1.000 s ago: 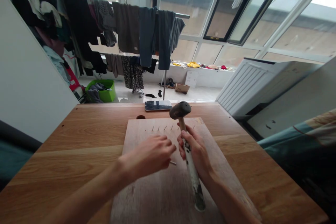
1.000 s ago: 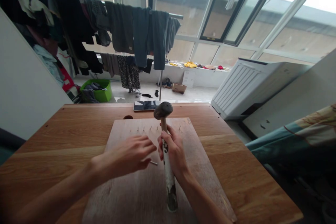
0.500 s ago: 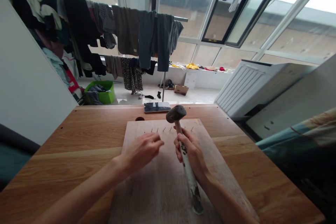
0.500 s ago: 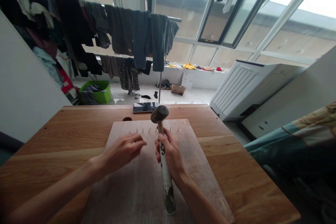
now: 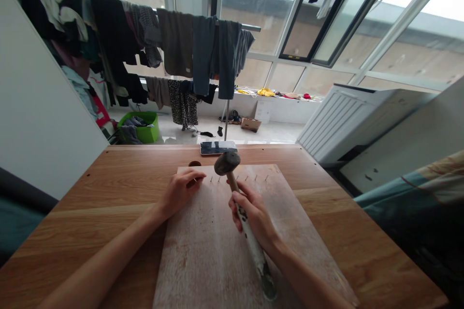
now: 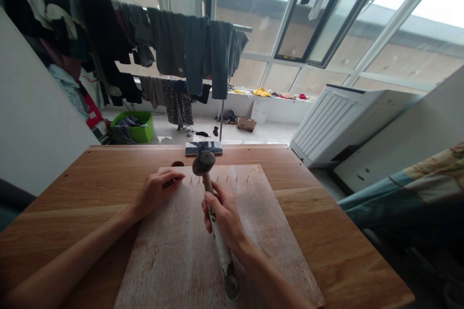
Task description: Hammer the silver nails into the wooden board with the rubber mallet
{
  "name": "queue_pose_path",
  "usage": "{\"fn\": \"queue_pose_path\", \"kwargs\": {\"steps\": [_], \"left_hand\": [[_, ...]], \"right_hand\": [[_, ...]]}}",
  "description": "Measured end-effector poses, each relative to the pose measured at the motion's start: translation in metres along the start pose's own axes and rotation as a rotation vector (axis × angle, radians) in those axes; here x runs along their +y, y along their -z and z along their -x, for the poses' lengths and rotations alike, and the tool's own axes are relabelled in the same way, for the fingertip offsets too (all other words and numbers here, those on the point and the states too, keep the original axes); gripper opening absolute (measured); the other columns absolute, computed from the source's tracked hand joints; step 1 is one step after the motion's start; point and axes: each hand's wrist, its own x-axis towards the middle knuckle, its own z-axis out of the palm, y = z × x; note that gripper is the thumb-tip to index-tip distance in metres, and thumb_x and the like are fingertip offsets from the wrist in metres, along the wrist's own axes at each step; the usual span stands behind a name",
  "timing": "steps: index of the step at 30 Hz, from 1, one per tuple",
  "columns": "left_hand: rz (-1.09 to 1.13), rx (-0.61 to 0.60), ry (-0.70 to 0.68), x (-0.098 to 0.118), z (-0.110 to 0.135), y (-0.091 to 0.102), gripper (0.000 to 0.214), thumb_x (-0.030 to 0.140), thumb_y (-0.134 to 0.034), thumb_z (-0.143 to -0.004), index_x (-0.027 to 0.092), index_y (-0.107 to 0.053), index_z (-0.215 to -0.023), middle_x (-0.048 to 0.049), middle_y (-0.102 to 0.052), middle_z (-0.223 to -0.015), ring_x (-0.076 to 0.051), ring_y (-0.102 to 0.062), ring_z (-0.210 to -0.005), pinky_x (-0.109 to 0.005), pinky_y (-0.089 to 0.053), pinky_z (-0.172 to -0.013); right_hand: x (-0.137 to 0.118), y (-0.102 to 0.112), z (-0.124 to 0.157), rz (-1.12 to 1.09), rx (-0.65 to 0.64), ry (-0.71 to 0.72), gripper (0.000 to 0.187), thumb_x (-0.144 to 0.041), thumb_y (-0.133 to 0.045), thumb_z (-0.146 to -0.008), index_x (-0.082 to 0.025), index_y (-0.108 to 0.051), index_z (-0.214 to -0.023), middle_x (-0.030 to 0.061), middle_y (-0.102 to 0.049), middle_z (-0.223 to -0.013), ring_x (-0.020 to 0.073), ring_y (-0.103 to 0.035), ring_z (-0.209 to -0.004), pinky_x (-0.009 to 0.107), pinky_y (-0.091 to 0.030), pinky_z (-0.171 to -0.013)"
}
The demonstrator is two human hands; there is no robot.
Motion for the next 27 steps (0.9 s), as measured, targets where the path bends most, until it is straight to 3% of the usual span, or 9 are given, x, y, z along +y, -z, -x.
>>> {"fn": "queue_pose_path", "kwargs": {"steps": [8,12,19,21,24,27], "left_hand": [[0.038,-0.007,0.128,-0.002,0.0,-0.002,0.024,0.018,-0.063,-0.086,0.021,-0.071,-0.109,0.0014,-0.073,-0.081,-0.013,-0.067,-0.068,-0.022,-0.054,-0.068],[-0.001,-0.005,0.133,-0.001,-0.001,-0.001,0.02,0.014,-0.062,-0.081,0.02,-0.07,-0.099,0.0017,-0.072,-0.078,-0.013,-0.064,-0.064,-0.021,-0.052,-0.065],[0.009,-0.029,0.115,0.0,0.0,0.001,0.022,0.018,-0.062,-0.085,0.02,-0.068,-0.106,0.0002,-0.072,-0.082,-0.014,-0.066,-0.069,-0.024,-0.055,-0.071],[0.002,-0.028,0.104,-0.002,0.002,0.0,0.026,0.022,-0.063,-0.085,0.02,-0.067,-0.111,-0.0012,-0.073,-0.087,-0.015,-0.068,-0.073,-0.026,-0.056,-0.073],[-0.05,0.03,0.074,-0.001,-0.001,0.002,0.027,0.027,-0.065,-0.084,0.02,-0.066,-0.11,-0.0047,-0.072,-0.1,-0.016,-0.067,-0.078,-0.029,-0.057,-0.074],[-0.124,0.125,0.031,0.021,-0.015,0.013,0.017,0.028,-0.062,-0.086,0.02,-0.068,-0.1,-0.0044,-0.067,-0.094,-0.016,-0.065,-0.077,-0.031,-0.057,-0.074]], "right_hand": [[0.007,-0.01,0.001,0.1,-0.164,0.02,0.046,-0.045,-0.058,-0.093,-0.017,-0.056,-0.13,-0.007,-0.052,-0.067,0.0058,-0.045,-0.038,0.018,-0.035,-0.034],[0.009,-0.012,0.001,0.207,-0.189,-0.008,0.046,-0.044,-0.058,-0.094,-0.017,-0.058,-0.131,-0.0067,-0.053,-0.068,0.0056,-0.045,-0.039,0.019,-0.035,-0.035],[0.007,-0.008,0.0,0.164,-0.189,-0.05,0.044,-0.046,-0.06,-0.092,-0.016,-0.06,-0.123,-0.0059,-0.054,-0.068,0.0061,-0.045,-0.038,0.019,-0.034,-0.034],[0.001,-0.007,0.003,0.063,-0.153,-0.068,0.044,-0.046,-0.063,-0.089,-0.016,-0.06,-0.121,-0.0056,-0.055,-0.067,0.0066,-0.045,-0.038,0.019,-0.033,-0.033],[-0.012,-0.002,0.019,-0.14,0.037,-0.032,0.045,-0.046,-0.065,-0.088,-0.018,-0.058,-0.121,-0.0054,-0.056,-0.068,0.0074,-0.046,-0.04,0.019,-0.035,-0.035],[-0.019,0.009,0.043,-0.265,0.228,-0.017,0.049,-0.048,-0.067,-0.089,-0.022,-0.055,-0.128,-0.0047,-0.057,-0.071,0.0089,-0.051,-0.047,0.019,-0.041,-0.041]]}}
